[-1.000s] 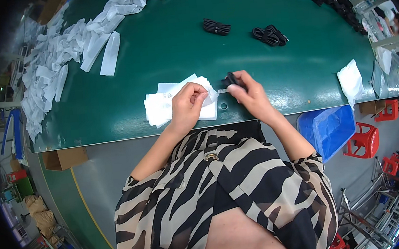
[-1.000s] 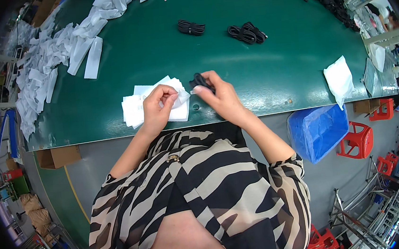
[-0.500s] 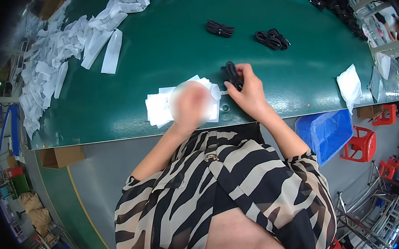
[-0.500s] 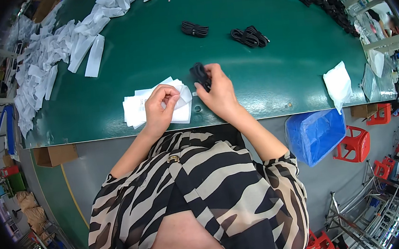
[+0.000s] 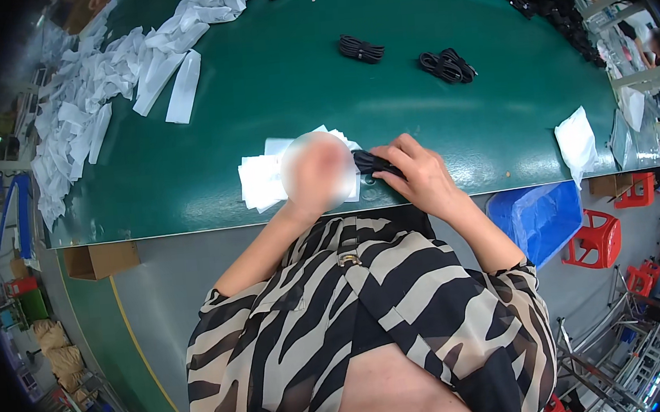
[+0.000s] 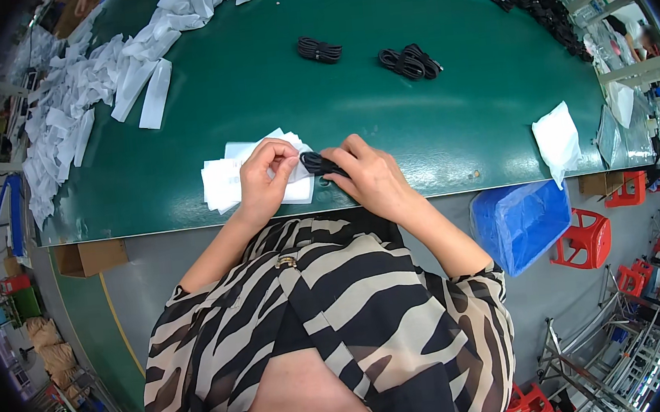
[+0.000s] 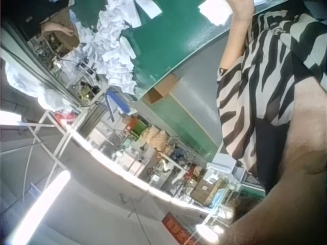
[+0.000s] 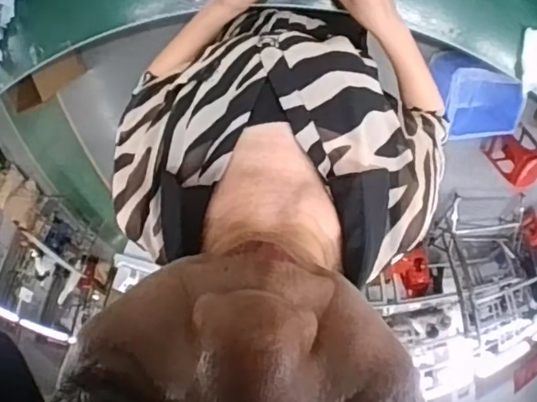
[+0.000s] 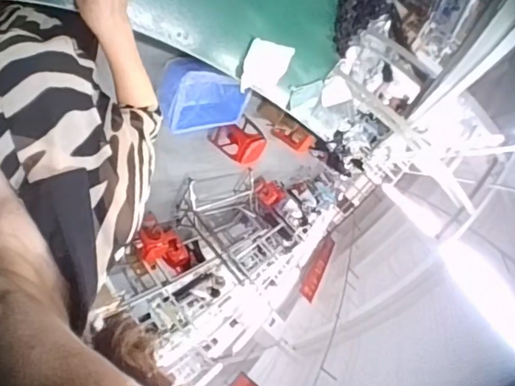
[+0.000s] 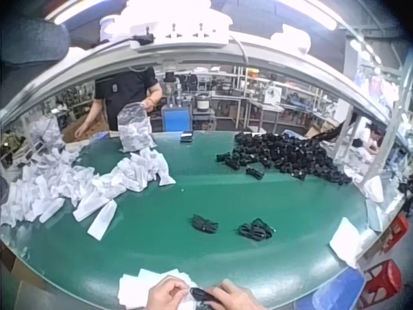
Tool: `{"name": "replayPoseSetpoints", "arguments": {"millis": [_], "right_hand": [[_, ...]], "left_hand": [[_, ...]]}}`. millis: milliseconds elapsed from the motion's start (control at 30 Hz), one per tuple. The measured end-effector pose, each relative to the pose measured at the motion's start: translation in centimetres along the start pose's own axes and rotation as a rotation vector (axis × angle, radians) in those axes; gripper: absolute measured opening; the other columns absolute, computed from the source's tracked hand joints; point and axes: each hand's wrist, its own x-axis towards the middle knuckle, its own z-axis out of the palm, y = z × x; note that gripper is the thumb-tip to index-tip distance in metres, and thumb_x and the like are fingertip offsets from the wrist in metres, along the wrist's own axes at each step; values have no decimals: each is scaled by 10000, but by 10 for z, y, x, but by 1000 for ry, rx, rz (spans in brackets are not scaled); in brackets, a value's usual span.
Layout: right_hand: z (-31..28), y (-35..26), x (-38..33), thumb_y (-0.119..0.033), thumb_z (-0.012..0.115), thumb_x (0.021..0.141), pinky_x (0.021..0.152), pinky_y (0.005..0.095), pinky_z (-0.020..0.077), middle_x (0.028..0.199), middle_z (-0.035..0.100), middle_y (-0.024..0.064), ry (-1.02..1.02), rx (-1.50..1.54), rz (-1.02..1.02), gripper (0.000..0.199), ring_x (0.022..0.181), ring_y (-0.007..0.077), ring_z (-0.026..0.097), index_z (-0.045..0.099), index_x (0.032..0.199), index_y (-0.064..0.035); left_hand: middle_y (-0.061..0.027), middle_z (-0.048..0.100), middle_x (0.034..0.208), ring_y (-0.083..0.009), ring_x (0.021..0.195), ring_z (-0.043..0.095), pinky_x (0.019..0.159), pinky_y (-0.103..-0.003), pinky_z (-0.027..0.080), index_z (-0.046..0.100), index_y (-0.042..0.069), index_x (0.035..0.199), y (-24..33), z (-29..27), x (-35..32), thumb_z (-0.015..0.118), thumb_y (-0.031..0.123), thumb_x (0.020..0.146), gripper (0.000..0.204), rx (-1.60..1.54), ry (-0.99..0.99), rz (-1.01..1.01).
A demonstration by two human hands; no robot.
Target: Placing black plastic components onto white paper slips for organization or packaging on a factory floor.
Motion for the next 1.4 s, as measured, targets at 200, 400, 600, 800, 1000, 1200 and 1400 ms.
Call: {"name": "replayPoseSetpoints", "arguments": {"millis": [200, 400, 600, 800, 1000, 1200, 1400], "right_hand": [[0, 2, -1, -77, 772, 835, 667, 341, 525, 996, 603, 71, -128, 226, 253, 304, 777, 206, 634, 680, 1122, -37], [9, 5, -4, 20, 760, 820, 725, 279, 515, 1100, 591, 94, 4, 660, 378, 314, 858, 148, 604, 691, 1122, -32], [2, 10, 17, 11, 815, 766, 735, 279, 519, 1134, 589, 144, 164, 180, -385, 380, 925, 169, 600, 685, 1121, -33], [10, 4, 45, -22, 816, 782, 757, 247, 517, 1190, 566, 128, 190, 632, -48, 406, 958, 126, 587, 629, 1142, -3], [1, 54, 120, -35, 730, 859, 659, 255, 488, 1094, 591, 82, 499, 107, 11, 223, 778, 139, 603, 659, 1070, -47], [21, 107, 145, -301, 760, 847, 731, 439, 544, 1065, 593, 138, 302, -454, -61, 341, 903, 332, 631, 654, 1048, -47], [34, 111, 131, -220, 738, 863, 728, 432, 536, 1019, 596, 148, 207, -375, 10, 298, 890, 346, 636, 648, 1090, -49]], "left_hand": [[-84, 640, 913, -212, 721, 583, 643, -317, 481, 608, 7, 886, 3, -2, -1, 676, -33, 847, 88, 80, -73, 155], [-92, 642, 989, -296, 889, 593, 780, -389, 485, 598, 41, 869, 15, -9, 11, 685, 1, 814, 110, 231, -139, 302], [-57, 649, 1092, -226, 989, 576, 768, -318, 443, 621, 67, 894, 25, -19, 31, 690, 68, 874, 72, 145, -128, 165], [-21, 630, 1041, -123, 1002, 543, 778, -258, 424, 631, 47, 923, 28, -30, 51, 665, 88, 924, 54, -111, -139, 10], [-41, 601, 1146, -41, 799, 522, 735, -197, 444, 628, -14, 958, 42, -67, 115, 629, 62, 969, 77, -255, 62, 76], [-40, 634, 969, -49, 686, 498, 648, -194, 421, 649, 6, 1009, 44, -76, 143, 620, 84, 972, 91, -72, 162, 125], [-84, 660, 904, -210, 847, 694, 775, -294, 535, 604, -22, 1185, -17, -145, 170, 612, 188, 1002, 279, -417, 362, -65]]}}
